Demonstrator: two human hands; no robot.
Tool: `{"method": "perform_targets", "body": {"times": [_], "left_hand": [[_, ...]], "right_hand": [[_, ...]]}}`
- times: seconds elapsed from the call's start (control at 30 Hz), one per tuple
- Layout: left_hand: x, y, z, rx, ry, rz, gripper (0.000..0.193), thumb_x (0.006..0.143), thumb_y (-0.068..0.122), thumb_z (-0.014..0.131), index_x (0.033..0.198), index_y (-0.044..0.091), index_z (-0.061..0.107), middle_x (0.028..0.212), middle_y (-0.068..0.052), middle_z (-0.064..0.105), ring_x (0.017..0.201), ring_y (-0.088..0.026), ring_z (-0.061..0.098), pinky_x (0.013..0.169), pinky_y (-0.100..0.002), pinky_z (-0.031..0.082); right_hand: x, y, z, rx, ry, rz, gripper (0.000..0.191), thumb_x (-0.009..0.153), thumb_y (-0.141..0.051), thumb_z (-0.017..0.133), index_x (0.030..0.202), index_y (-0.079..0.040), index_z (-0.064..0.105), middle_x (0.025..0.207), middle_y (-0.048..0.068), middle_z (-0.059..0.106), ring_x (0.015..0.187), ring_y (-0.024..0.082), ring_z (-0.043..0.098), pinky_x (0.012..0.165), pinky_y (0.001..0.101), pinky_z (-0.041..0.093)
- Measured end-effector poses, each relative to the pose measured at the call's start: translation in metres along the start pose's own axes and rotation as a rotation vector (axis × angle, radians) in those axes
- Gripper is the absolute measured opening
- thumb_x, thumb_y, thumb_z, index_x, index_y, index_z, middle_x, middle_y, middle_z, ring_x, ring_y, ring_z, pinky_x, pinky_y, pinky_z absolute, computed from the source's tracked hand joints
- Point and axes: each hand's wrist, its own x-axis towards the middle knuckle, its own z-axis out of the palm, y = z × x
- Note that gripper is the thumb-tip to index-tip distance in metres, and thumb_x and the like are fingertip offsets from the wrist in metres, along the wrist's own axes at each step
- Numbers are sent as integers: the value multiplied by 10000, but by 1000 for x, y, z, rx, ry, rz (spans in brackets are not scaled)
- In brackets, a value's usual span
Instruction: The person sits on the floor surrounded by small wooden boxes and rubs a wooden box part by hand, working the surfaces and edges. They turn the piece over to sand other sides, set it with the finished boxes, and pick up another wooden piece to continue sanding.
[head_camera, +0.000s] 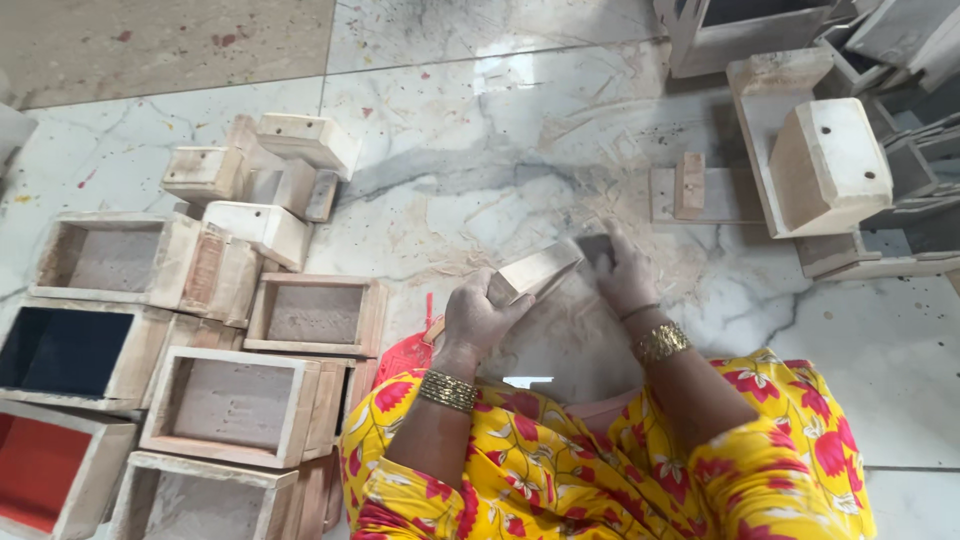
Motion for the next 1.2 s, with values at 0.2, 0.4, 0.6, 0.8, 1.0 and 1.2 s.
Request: {"method": "perform_targets", "body": {"times": [0.2, 0.4, 0.6, 0.8, 1.0, 1.2], "left_hand": [[3, -5, 16, 27, 8, -62, 346, 962, 450, 688, 1023, 117, 763, 902, -135, 748, 882, -333, 731, 755, -430, 571], [2, 0, 1, -30, 9, 69, 522, 691, 433, 871, 1014, 50, 725, 879, -164, 755, 815, -321, 749, 718, -405, 590], [1, -13, 15, -288, 77, -95, 506, 765, 457, 830, 984, 10, 741, 823, -87, 765, 756, -212, 737, 681, -349, 593], [17, -57, 40, -816, 27, -463, 586, 1036, 492, 530, 1011, -65, 711, 890, -110, 715, 785, -168, 670, 688, -320, 554], [26, -79, 41, -1090, 164, -690, 480, 1053, 391, 495, 1258, -36, 578, 1142, -151, 689, 1004, -211, 680, 857, -341, 568], [24, -72, 43, -1364, 96, -682, 372, 1052, 262, 434, 1350, 48, 495, 1249, -131, 634, 1142, -265, 646, 977, -418, 553]], "right_hand": [[-41, -75, -3, 242, -207, -430, 382, 910, 6, 583, 1275, -91, 644, 1215, 169, 722, 1151, 297, 703, 990, 388, 567], [-14, 10, 28, -116, -209, -86, 431, 957, 22, 550, 1377, -37, 628, 1301, 225, 664, 1146, 365, 645, 996, 426, 510], [-9, 18, 13, 104, -56, 27, 348, 924, -25, 557, 1191, -118, 760, 1146, 109, 769, 1074, 237, 719, 959, 348, 565], [-58, -36, 43, 510, -481, -400, 544, 910, -32, 541, 1444, 62, 494, 1562, 224, 444, 1434, 337, 452, 1155, 415, 412], [-57, -12, 88, 98, -397, -59, 610, 981, -212, 479, 1525, 48, 384, 1613, 263, 319, 1498, 397, 290, 1201, 452, 260], [-75, -26, 63, 365, -504, -117, 674, 1043, -344, 432, 1596, 21, 305, 1678, 286, 217, 1572, 441, 158, 1254, 482, 135]]}}
